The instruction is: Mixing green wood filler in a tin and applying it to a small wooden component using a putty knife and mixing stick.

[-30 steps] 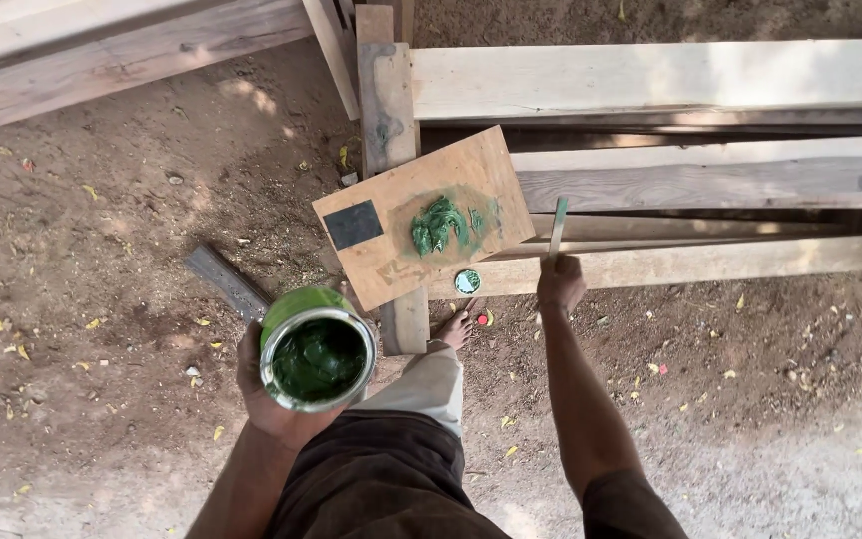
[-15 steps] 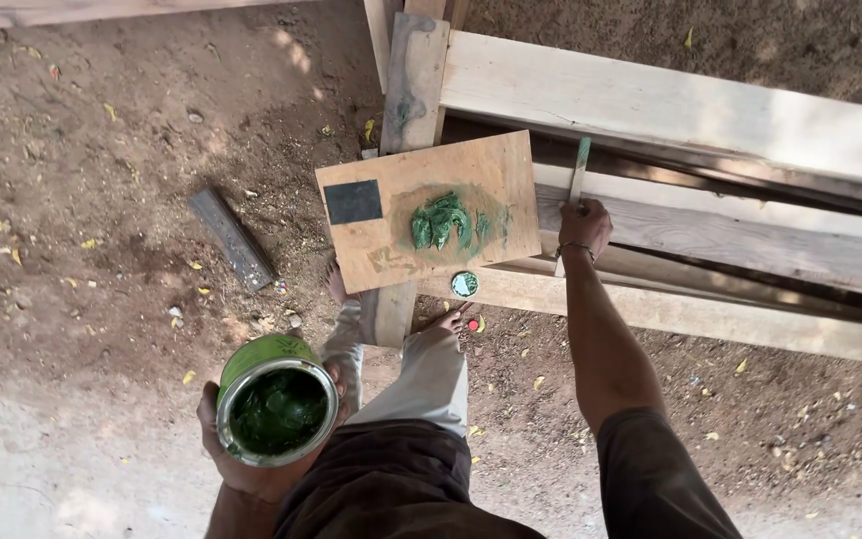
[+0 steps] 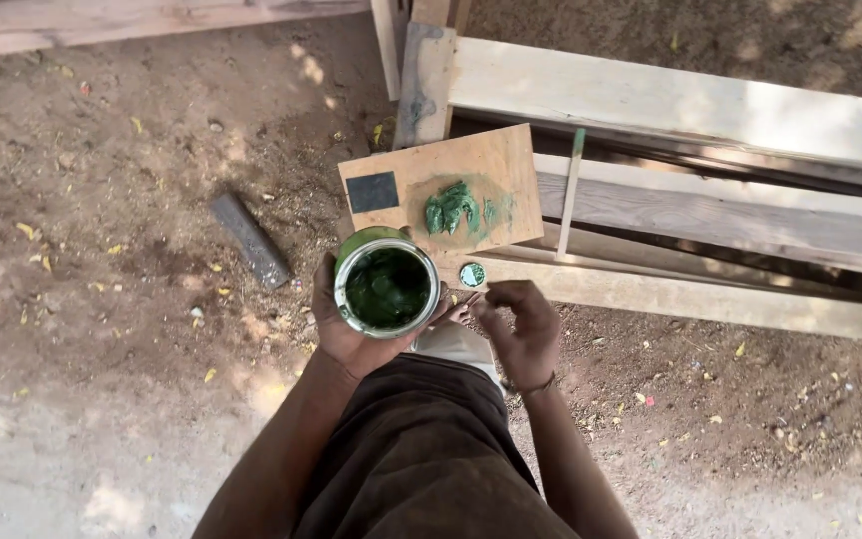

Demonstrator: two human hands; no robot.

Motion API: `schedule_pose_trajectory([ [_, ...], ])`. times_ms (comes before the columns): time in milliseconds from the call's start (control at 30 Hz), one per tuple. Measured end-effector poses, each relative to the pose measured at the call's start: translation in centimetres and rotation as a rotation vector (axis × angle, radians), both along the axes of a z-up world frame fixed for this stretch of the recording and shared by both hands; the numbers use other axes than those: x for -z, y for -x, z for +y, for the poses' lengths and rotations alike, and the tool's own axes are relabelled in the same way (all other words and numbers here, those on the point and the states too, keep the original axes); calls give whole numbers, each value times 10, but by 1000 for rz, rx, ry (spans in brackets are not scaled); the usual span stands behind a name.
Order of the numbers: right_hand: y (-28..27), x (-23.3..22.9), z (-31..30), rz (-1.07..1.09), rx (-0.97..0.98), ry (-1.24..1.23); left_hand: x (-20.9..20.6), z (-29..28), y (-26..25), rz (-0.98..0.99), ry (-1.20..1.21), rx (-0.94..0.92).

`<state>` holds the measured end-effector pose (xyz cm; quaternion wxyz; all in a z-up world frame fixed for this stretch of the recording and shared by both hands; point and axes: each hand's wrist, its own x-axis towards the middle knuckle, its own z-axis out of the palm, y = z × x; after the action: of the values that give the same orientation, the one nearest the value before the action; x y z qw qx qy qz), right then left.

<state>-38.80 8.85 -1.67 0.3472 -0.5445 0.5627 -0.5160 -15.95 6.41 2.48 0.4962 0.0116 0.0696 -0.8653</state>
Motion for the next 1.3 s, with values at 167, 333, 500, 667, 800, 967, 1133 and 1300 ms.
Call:
schedule_pose_trajectory([
  [167, -45, -103, -7, 441, -58, 225, -11, -18, 5, -32, 68, 71],
  [333, -57, -80, -8, 666, -4, 190, 6, -20, 0, 129, -10, 197],
  [500, -36, -48, -8, 112, 76, 25, -13, -29, -31, 140, 107, 137],
  [667, 20, 48, -62, 61, 322, -434, 2, -21, -81, 186, 114, 7],
  [800, 73, 185, -124, 451, 310, -529, 17, -4, -106, 13, 12, -111],
  [967, 68, 248, -194, 537, 161, -353, 38, 31, -131, -171, -148, -160],
  [1133, 40, 235, -228, 748, 5, -349, 89, 66, -149, -431, -454, -155],
  [1300, 77, 245, -146, 630, 245, -202, 150, 61, -134, -400, -501, -10],
])
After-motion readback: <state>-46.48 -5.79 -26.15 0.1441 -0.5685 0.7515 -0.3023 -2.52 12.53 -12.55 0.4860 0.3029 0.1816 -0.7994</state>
